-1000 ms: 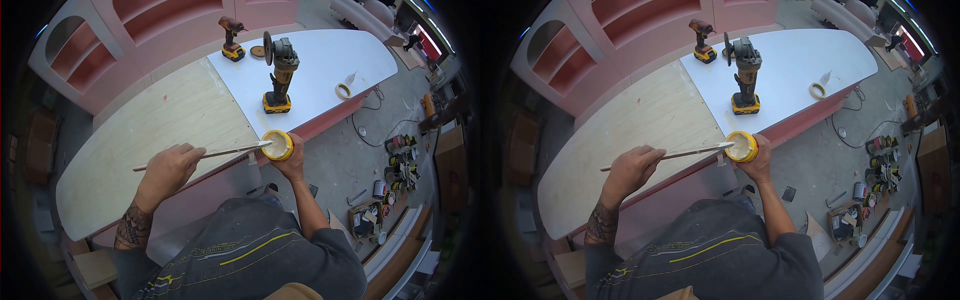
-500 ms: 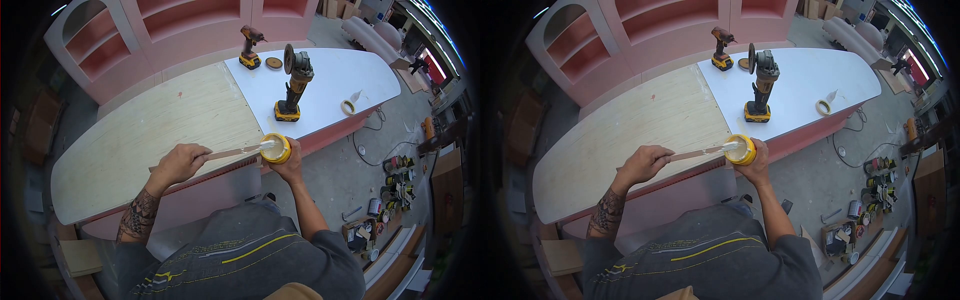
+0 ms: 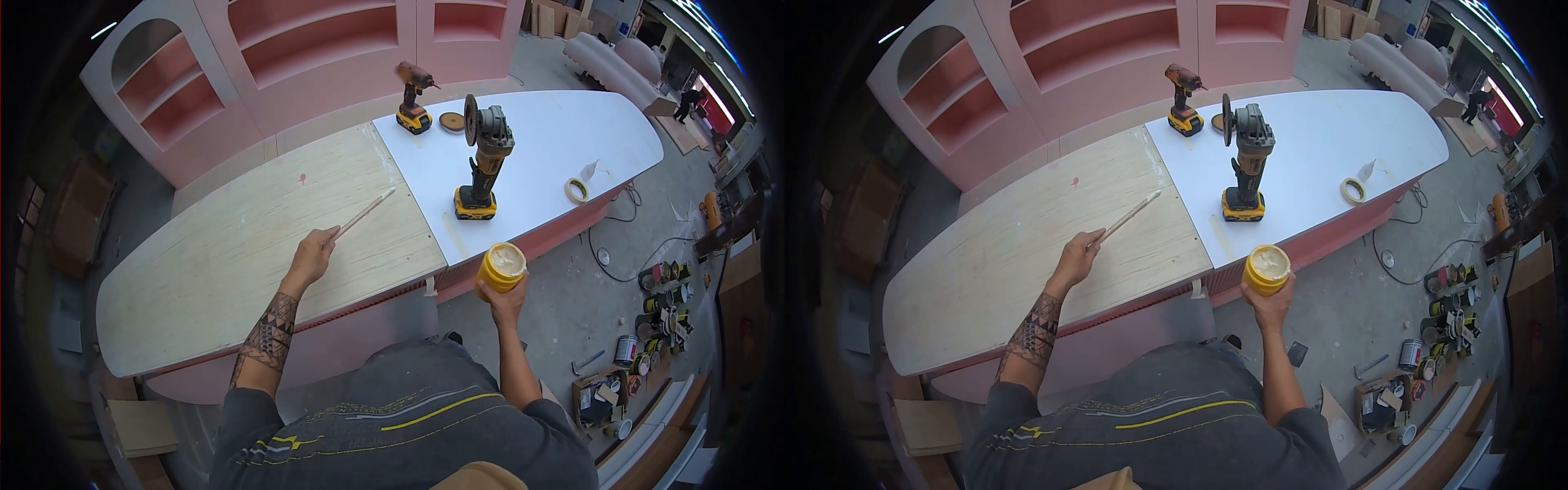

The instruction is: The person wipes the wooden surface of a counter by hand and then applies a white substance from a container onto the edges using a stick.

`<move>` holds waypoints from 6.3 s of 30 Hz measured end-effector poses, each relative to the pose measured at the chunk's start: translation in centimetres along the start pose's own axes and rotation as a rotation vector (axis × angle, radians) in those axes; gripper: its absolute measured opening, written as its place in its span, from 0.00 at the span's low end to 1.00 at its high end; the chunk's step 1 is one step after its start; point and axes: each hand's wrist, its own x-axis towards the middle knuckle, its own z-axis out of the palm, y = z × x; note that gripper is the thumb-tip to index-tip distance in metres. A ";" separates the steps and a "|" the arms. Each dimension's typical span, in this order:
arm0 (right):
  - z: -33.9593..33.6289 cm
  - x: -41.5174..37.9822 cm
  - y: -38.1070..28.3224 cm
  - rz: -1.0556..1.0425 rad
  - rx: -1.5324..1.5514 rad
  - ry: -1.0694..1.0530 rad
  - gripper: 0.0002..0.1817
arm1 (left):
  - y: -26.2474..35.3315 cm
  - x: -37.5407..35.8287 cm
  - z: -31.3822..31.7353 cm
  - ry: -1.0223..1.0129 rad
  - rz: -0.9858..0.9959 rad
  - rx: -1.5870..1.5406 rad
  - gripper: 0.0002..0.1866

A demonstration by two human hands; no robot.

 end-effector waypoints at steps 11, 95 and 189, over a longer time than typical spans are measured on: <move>-10.4 -5.1 4.1 0.152 -0.157 0.282 0.46 | -3.3 8.4 3.1 0.050 0.147 0.189 0.20; -6.0 -5.6 1.1 0.024 -0.234 0.092 0.52 | -0.8 -5.2 5.3 -0.171 0.277 0.074 0.22; 20.0 2.8 -10.4 -0.140 0.310 -0.640 0.53 | 10.7 -16.3 -6.3 0.359 -0.499 -0.702 0.23</move>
